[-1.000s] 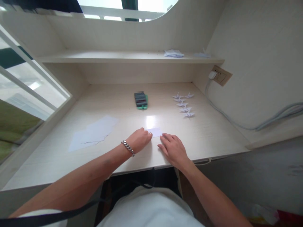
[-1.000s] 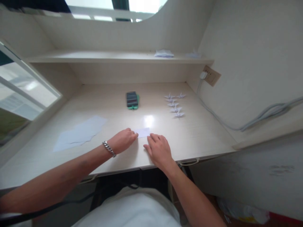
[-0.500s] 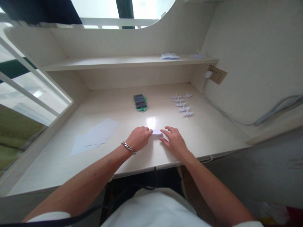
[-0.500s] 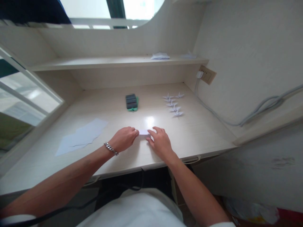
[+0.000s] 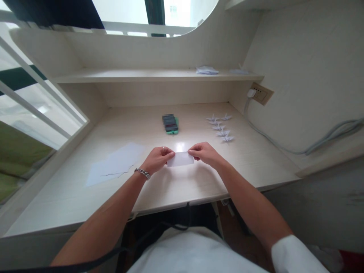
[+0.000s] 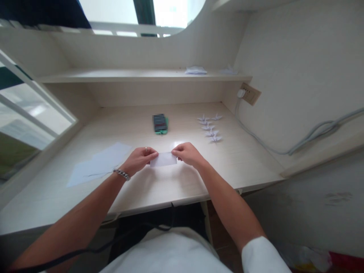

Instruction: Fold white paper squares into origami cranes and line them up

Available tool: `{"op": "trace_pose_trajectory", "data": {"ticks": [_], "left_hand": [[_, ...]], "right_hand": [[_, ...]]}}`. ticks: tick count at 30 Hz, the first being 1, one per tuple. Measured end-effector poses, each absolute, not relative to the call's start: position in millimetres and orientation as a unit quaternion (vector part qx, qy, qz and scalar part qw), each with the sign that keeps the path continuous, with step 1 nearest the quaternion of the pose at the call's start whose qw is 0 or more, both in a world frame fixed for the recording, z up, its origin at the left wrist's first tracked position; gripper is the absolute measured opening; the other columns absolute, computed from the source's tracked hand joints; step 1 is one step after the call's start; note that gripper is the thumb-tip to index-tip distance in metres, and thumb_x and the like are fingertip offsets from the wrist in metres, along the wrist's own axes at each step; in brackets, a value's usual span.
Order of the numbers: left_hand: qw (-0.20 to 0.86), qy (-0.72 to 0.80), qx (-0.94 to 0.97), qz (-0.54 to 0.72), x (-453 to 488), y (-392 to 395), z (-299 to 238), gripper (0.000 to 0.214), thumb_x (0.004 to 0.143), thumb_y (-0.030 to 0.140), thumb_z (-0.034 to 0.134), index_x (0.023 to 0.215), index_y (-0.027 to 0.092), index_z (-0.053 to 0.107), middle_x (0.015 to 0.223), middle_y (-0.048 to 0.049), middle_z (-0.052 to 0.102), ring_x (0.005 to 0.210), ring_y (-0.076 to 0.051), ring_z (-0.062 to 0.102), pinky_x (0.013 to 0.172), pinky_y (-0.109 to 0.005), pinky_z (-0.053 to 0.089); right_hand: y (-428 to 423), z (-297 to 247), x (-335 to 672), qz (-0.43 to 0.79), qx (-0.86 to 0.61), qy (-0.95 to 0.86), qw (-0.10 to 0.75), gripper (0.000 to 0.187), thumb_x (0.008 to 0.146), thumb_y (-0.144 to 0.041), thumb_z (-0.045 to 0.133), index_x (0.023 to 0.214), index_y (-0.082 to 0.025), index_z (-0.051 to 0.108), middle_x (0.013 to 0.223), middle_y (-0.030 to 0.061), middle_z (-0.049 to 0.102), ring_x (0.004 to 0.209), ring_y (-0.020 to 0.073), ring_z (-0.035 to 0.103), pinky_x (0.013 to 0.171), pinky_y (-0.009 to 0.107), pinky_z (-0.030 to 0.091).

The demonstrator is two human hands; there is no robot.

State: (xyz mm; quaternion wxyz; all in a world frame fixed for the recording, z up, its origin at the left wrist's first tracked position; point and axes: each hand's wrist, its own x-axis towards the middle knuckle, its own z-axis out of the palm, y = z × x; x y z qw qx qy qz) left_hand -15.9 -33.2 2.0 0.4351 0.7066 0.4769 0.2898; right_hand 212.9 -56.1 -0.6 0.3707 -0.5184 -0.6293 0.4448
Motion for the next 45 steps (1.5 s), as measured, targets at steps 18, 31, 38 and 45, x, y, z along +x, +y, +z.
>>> {"op": "trace_pose_trajectory", "data": {"ticks": [18, 31, 38, 45], "left_hand": [[0.362, 0.461, 0.764, 0.271, -10.4, -27.1, 2.4, 0.026, 0.072, 0.039, 0.062, 0.073, 0.015, 0.072, 0.062, -0.0015, 0.064, 0.058, -0.013, 0.052, 0.053, -0.024, 0.036], [0.434, 0.492, 0.677, 0.332, -14.0, -15.2, 10.0, 0.025, 0.066, 0.039, 0.068, 0.069, 0.014, 0.071, 0.058, -0.0013, 0.064, 0.053, -0.012, 0.05, 0.051, -0.024, 0.037], [0.449, 0.477, 0.701, 0.281, -34.9, -1.7, 19.2, 0.021, 0.069, 0.034, 0.067, 0.069, 0.013, 0.071, 0.058, -0.0046, 0.067, 0.052, -0.012, 0.053, 0.05, -0.024, 0.038], [0.477, 0.383, 0.685, 0.396, -34.7, -3.5, 18.5, 0.044, 0.064, 0.033, 0.078, 0.103, 0.014, 0.069, 0.103, -0.0129, 0.072, 0.088, -0.021, 0.066, 0.073, -0.032, 0.052]], "right_hand": [[-37.4, 14.5, 189.3, 0.385, -0.483, -0.745, 0.252, 0.015, 0.072, -0.023, 0.06, 0.073, -0.014, 0.071, 0.069, 0.0026, 0.066, 0.063, 0.0117, 0.055, 0.054, 0.022, 0.036], [-21.6, 2.7, 205.3, 0.514, -0.466, -0.623, 0.362, 0.02, 0.07, -0.033, 0.067, 0.076, -0.014, 0.067, 0.07, 0.0025, 0.063, 0.063, 0.0119, 0.056, 0.055, 0.022, 0.045], [-7.2, 6.4, 218.7, 0.441, -0.511, -0.638, 0.37, 0.02, 0.068, -0.033, 0.066, 0.071, -0.013, 0.067, 0.055, -0.0016, 0.055, 0.05, 0.0088, 0.044, 0.046, 0.022, 0.031], [-1.7, 8.3, 205.6, 0.567, -0.457, -0.545, 0.415, 0.028, 0.061, -0.037, 0.075, 0.07, -0.013, 0.065, 0.057, -0.0015, 0.056, 0.05, 0.0082, 0.046, 0.048, 0.021, 0.035]]}}
